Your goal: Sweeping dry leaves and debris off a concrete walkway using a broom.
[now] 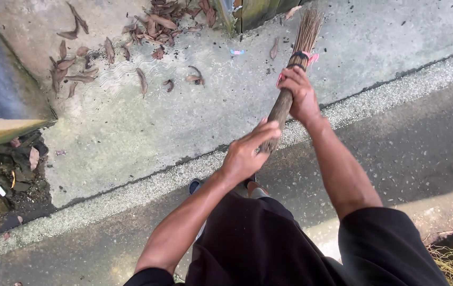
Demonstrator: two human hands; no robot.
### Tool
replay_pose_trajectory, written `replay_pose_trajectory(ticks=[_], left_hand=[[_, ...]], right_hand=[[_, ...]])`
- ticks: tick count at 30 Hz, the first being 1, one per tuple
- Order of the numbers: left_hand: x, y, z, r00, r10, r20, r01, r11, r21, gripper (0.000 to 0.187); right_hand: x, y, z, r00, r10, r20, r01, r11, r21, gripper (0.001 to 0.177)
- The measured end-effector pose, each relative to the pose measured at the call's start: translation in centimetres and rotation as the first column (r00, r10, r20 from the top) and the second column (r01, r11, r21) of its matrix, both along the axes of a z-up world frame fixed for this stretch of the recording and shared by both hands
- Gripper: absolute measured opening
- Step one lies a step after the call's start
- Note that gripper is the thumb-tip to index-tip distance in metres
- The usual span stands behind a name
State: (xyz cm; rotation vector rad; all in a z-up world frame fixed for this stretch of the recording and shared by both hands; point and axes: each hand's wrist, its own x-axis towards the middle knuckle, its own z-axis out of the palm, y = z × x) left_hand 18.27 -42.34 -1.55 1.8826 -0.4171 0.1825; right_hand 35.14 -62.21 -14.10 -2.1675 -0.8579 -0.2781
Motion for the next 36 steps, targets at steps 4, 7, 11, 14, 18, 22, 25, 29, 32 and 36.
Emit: replay_pose_trajectory(ticks=[4, 7, 11, 14, 18, 22, 25, 29, 32, 36], left_hand=[[4.2, -1.2, -1.8, 0.989, 0.072, 0.128, -0.074, 0.997, 0.011, 0.052], [2.7, -1.1, 1.1, 0.993, 0.060, 0.105, -0.070, 0.993, 0.095, 0.049], [-0.4, -1.3, 6.5, 0.984, 0.039, 0.172, -0.058, 0.993, 0.103, 0.044], [-1.1, -1.4, 6.3, 0.972, 0.113, 0.207, -0.120, 0.992, 0.022, 0.035], [2.7, -1.4, 0.3, 0.996, 0.065, 0.060, -0.070, 0.993, 0.092, 0.057], [4.5, -1.1, -0.8, 0.989, 0.123, 0.082, -0.132, 0.983, 0.130, 0.049], [2.3, -0.7, 2.5, 0.984, 0.060, 0.170, -0.080, 0.990, 0.112, 0.055], [-1.1, -0.8, 8.3, 0.970, 0.075, 0.232, -0.097, 0.991, 0.088, 0.057], [-1.9, -1.2, 6.1, 0.969, 0.084, 0.232, -0.100, 0.993, 0.058, 0.056], [-2.3, 0.2, 1.0, 0.978, 0.134, 0.161, -0.149, 0.985, 0.087, 0.042]], right_hand=[[4.4, -0.7, -4.6, 0.995, 0.098, 0.007, -0.098, 0.995, 0.020, 0.029], [2.9, -0.6, -2.5, 0.979, 0.195, -0.052, -0.195, 0.981, 0.013, 0.032], [-1.6, 0.1, 6.2, 0.973, 0.210, -0.097, -0.210, 0.978, 0.010, 0.034], [-2.0, 0.2, 6.2, 0.985, 0.166, -0.052, -0.164, 0.986, 0.040, 0.022], [3.5, -0.1, 0.5, 0.987, 0.159, 0.030, -0.159, 0.987, 0.029, 0.024], [5.7, 0.9, -1.6, 0.974, 0.227, -0.005, -0.226, 0.974, 0.022, 0.028], [2.6, 1.1, 3.7, 0.932, 0.332, -0.143, -0.337, 0.941, -0.011, 0.031], [-1.7, 0.7, 8.5, 0.961, 0.236, -0.146, -0.246, 0.968, -0.051, 0.033], [-2.1, 0.1, 5.9, 0.984, 0.155, -0.086, -0.159, 0.987, -0.039, 0.029], [-2.3, 2.0, 0.7, 0.984, 0.168, -0.052, -0.166, 0.985, 0.041, 0.031]])
